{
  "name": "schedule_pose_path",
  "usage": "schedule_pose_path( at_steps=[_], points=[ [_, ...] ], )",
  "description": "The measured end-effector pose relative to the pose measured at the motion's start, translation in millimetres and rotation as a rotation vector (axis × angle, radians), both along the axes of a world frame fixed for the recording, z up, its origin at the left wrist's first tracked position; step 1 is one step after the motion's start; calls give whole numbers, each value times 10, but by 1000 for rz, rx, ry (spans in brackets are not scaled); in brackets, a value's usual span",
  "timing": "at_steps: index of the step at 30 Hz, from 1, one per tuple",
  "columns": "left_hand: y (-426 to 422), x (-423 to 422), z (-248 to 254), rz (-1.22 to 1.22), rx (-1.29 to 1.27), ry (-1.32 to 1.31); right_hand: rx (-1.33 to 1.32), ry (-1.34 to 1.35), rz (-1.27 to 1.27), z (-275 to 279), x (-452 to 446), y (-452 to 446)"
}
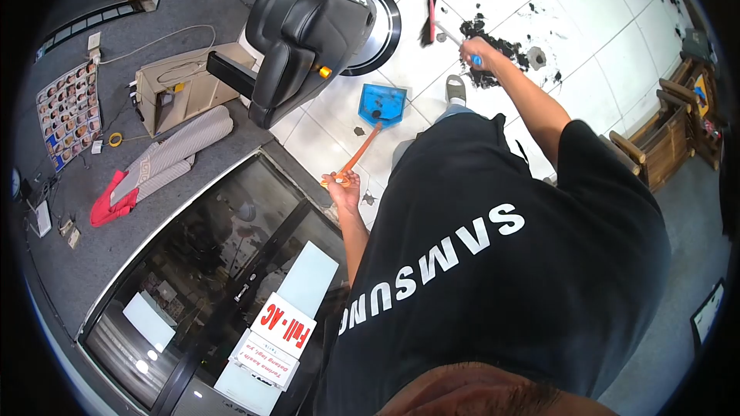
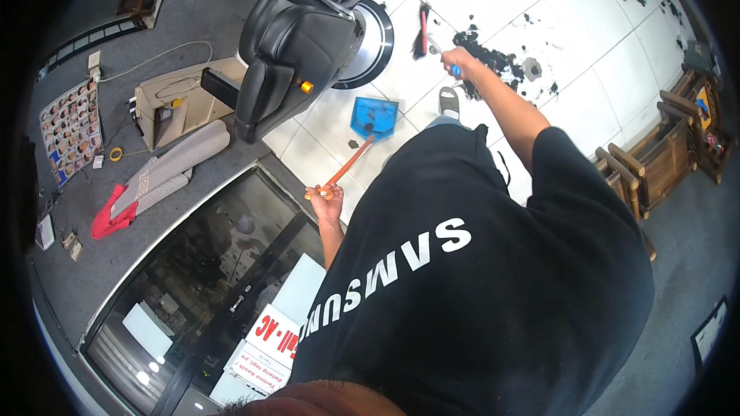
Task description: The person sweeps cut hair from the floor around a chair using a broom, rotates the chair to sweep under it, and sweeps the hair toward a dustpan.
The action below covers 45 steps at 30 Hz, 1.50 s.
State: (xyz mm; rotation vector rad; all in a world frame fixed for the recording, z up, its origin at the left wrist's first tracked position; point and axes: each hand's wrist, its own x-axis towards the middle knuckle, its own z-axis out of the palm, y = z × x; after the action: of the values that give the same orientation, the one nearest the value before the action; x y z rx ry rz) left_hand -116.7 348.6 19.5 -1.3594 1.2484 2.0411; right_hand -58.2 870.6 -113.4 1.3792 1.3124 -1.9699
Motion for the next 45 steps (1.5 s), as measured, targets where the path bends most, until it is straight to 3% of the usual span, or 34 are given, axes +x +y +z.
schedule_pose_path(
  at_steps=[2, 4, 5, 9, 10, 12, 15, 18, 20, 22, 24, 27, 28, 30, 31, 32, 33, 35, 38, 45],
  points=[
    [48, -28, -36, -24, 2, -26, 165, 43, 25, -57, 236, -192],
    [152, -33, -75, -99, -15, -5, 94, 92, -80, 530, 393, -368],
    [201, -33, -80, -138, -26, 5, 55, 80, -83, 569, 456, -399],
    [375, -199, -89, -226, -52, 10, -187, 25, -33, 347, 374, -233],
    [401, -272, -83, -263, -62, 12, -246, -68, 111, 496, 310, -118],
    [418, -421, -62, -339, -80, 12, -239, -77, -14, -81, 288, -48],
    [401, -659, -45, -429, -57, 11, -192, -81, -213, 99, 422, 186],
    [317, -869, -262, -582, 23, 29, 18, -136, -176, 491, 621, 212],
    [393, -904, -370, -678, 13, 7, 157, -158, -152, 112, 970, 16],
    [425, -1039, -442, -816, 61, -4, 337, -7, -142, 62, 1358, -484],
    [442, -1215, -668, -927, 125, -21, 283, -43, -232, 37, 1798, -1099],
    [501, -1336, -810, -1046, 114, -29, 322, -253, -161, 163, 2533, -2398],
    [532, -1383, -779, -1082, 91, -21, 512, -287, 46, -44, 2883, -2880],
    [549, -1514, -756, -1115, 80, -26, 869, -187, 3, -114, 3368, -4026],
    [557, -1592, -789, -1132, 88, -28, 676, -256, -82, 468, 3152, -4354],
    [601, -1648, -800, -1150, 98, -30, 602, -93, -474, 189, 3371, -4926],
    [631, -1692, -758, -1152, 93, -30, 508, -152, -503, 304, 3416, -5299],
    [673, -1776, -757, -1203, 101, -32, 409, -369, -303, 628, 3379, -5673],
    [739, -1833, -720, -1256, 110, -12, 341, -468, -230, 732, 3334, -5911],
    [878, -1866, -606, -1286, 130, -29, 345, -506, -171, 42, 3153, -5617]
  ],
)
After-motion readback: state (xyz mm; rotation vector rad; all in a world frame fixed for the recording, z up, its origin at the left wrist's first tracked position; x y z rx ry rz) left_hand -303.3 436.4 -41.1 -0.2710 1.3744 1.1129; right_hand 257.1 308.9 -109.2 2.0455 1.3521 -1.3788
